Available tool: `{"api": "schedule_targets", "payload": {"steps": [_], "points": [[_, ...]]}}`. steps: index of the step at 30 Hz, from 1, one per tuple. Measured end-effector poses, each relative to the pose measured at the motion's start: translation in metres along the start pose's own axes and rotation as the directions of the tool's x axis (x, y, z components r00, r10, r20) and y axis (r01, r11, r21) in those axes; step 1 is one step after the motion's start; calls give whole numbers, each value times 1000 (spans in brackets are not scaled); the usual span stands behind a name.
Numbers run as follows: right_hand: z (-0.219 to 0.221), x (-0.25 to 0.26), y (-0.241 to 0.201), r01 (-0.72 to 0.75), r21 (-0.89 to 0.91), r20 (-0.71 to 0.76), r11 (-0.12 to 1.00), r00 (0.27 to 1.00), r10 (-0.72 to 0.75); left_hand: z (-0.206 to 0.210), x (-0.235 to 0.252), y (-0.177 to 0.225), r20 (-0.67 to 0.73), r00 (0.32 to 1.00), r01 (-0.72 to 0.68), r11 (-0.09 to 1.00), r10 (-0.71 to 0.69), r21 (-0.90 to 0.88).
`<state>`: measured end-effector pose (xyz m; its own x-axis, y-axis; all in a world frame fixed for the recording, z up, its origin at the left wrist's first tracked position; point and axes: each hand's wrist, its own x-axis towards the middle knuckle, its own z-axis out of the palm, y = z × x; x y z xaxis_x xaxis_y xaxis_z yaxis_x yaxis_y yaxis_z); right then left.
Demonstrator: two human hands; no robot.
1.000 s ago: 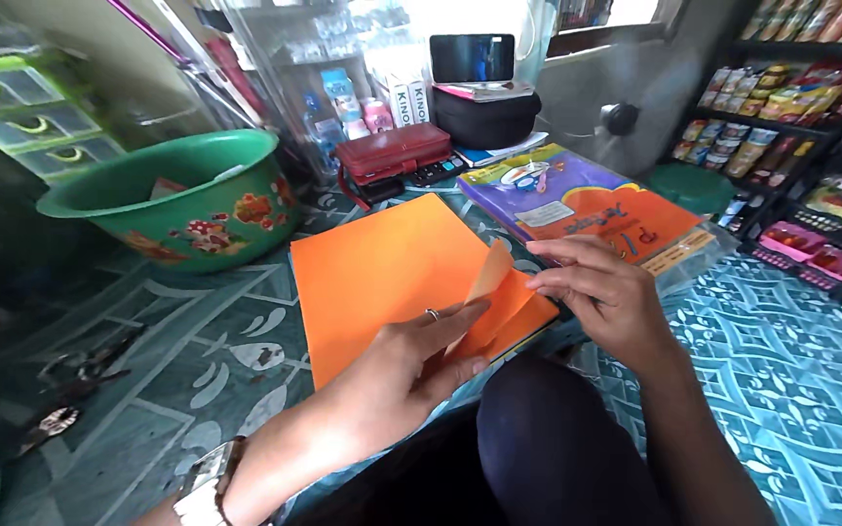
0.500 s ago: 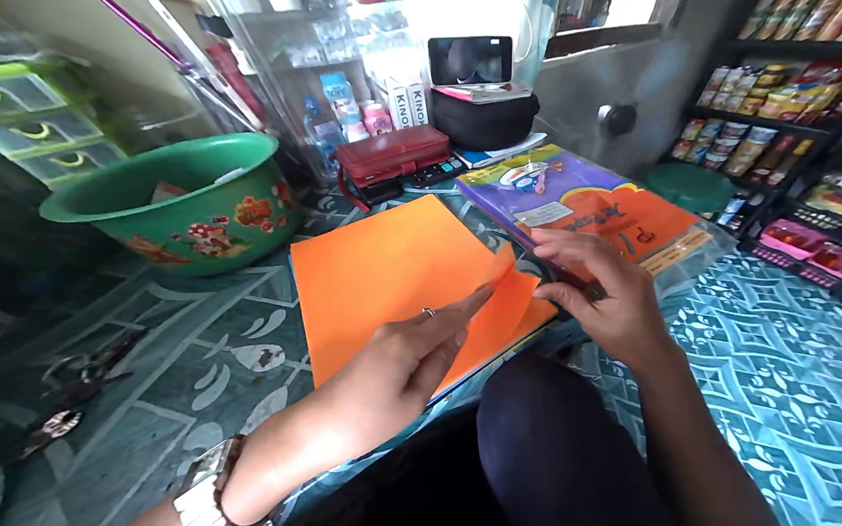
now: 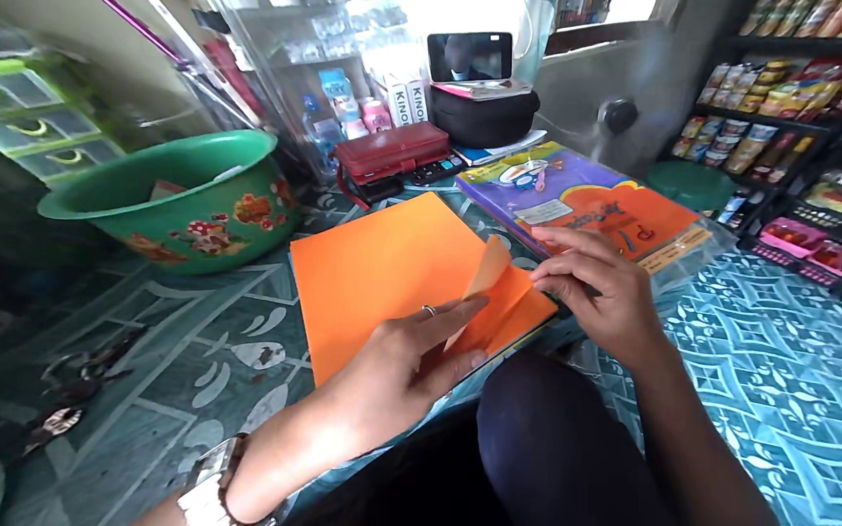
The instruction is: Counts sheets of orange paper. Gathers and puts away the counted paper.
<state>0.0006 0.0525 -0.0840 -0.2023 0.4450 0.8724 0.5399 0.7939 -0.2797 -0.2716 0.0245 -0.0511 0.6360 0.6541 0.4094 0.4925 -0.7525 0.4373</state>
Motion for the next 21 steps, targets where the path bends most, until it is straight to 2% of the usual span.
{"api": "schedule_targets", "payload": {"steps": [14, 17, 21], "points": [[1, -2, 2, -13, 22, -13, 1000, 1000, 13, -10, 2, -5, 65, 998, 33, 995, -27, -93], [1, -2, 1, -16, 27, -9, 1000, 1000, 16, -9, 2, -4, 40, 999, 10, 998, -7, -66], [0, -1, 1, -12, 26, -8, 1000, 1000, 12, -7, 1, -4, 13, 996, -85, 996, 85, -18]]}}
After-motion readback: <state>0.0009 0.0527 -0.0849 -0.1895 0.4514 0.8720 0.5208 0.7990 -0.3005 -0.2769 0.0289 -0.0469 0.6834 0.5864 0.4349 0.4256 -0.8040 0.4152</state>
